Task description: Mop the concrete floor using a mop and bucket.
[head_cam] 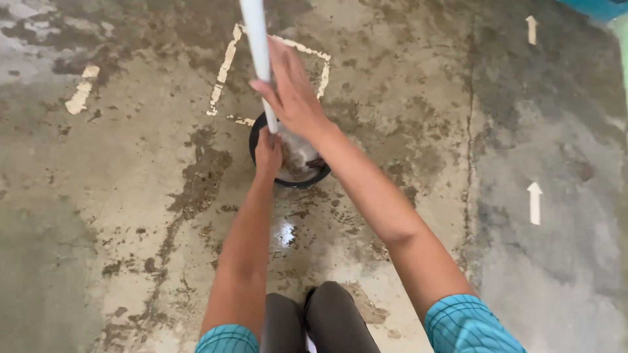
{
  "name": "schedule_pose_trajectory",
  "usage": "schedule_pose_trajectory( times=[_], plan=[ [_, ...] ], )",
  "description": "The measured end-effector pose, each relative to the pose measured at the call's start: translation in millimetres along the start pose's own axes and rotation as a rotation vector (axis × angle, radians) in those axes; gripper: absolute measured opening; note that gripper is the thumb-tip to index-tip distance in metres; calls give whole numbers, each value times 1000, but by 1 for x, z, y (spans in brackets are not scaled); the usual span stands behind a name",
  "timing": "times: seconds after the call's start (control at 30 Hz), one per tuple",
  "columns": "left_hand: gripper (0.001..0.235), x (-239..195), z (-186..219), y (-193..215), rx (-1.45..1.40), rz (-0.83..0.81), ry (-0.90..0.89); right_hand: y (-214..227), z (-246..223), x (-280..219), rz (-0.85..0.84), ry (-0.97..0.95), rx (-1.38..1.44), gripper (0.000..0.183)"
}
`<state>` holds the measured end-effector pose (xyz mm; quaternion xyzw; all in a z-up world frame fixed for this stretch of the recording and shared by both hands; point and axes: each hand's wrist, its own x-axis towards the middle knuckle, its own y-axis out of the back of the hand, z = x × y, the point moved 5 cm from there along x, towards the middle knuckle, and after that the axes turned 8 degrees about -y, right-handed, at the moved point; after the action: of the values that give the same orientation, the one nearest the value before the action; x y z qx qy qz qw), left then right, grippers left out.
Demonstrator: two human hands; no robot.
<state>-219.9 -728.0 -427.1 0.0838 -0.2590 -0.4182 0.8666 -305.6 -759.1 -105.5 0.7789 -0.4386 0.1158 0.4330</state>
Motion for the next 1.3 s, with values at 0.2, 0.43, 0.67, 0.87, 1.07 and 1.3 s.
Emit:
schedule_pose_trajectory(
  times=[0.2,0.43,0.67,0.87,1.07,1.3],
  plan=[
    [23,30,48,27,102,34,-194,-121,211,-218,-546,-453,-416,100],
    [27,40,106,58,41,97,-207,-169,270,-313,-572,-321,-744,40],
    [25,24,141,66,83,53,-295,-162,229,-334,-669,-294,-726,33],
    [27,-6,138,54,128,-2,-235,-148,197,-377,-861,-233,-708,23],
    [33,-37,142,46,14,55,-342,-129,161,-425,-945,-115,-535,29],
    [29,-52,151,50,-166,92,-193,-119,128,-437,-1103,-145,-373,42]
  ],
)
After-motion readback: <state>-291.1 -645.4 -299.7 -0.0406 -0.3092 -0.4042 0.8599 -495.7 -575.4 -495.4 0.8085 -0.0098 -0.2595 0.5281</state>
